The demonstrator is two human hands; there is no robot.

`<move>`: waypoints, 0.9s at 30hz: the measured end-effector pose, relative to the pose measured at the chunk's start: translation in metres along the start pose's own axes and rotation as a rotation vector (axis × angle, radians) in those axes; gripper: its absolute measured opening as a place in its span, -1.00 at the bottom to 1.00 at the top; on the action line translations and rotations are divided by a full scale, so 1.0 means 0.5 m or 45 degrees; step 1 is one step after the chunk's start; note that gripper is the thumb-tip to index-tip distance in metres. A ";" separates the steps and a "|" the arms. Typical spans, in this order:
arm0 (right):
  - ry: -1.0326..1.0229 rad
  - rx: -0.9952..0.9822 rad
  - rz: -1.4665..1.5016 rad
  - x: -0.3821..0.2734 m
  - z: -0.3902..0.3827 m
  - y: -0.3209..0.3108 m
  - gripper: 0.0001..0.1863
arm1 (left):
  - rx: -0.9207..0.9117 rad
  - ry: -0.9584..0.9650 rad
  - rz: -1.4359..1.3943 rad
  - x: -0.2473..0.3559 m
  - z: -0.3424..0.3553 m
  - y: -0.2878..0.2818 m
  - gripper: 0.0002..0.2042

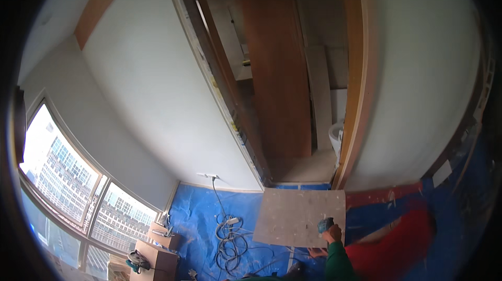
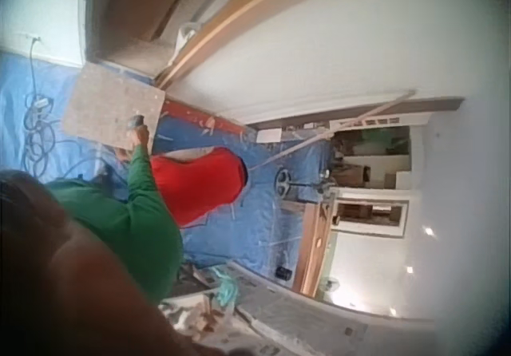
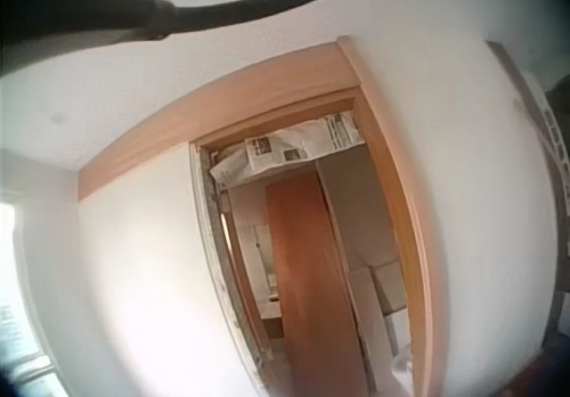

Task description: The person uses a corded drill to secure a large wooden panel to a wall and a door frame. They position the panel, drill pilot holes, and drive screws into the wood. Another person in a red shirt is present in the room, occasionally handing screws to the worker.

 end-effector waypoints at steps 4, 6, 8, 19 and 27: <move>-0.068 -0.104 -0.078 -0.043 -0.022 -0.030 -0.27 | -0.014 0.106 0.052 0.034 0.008 -0.013 -0.75; -0.014 -0.218 -0.073 -0.053 0.001 -0.024 -0.19 | -0.062 0.214 0.124 0.046 0.013 -0.013 -0.76; 0.048 -0.351 -0.125 -0.077 0.006 -0.037 -0.15 | -0.146 0.381 0.243 0.042 0.005 -0.010 -0.76; -0.410 -0.156 -0.149 -0.068 0.120 -0.008 -0.10 | 1.336 1.489 -0.269 0.617 -0.316 -0.321 -0.86; -0.281 -0.289 0.077 -0.125 -0.019 -0.066 -0.39 | 1.799 2.761 0.694 0.854 -0.717 -0.362 -0.29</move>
Point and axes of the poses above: each hand's wrist, its own z-axis towards the middle knuckle, its own y-axis out of the palm, x = y × z, the point moved 3 cm from there along z, towards the middle knuckle, and after that the axes turned 15 degrees about -z, right-handed, at the moved point
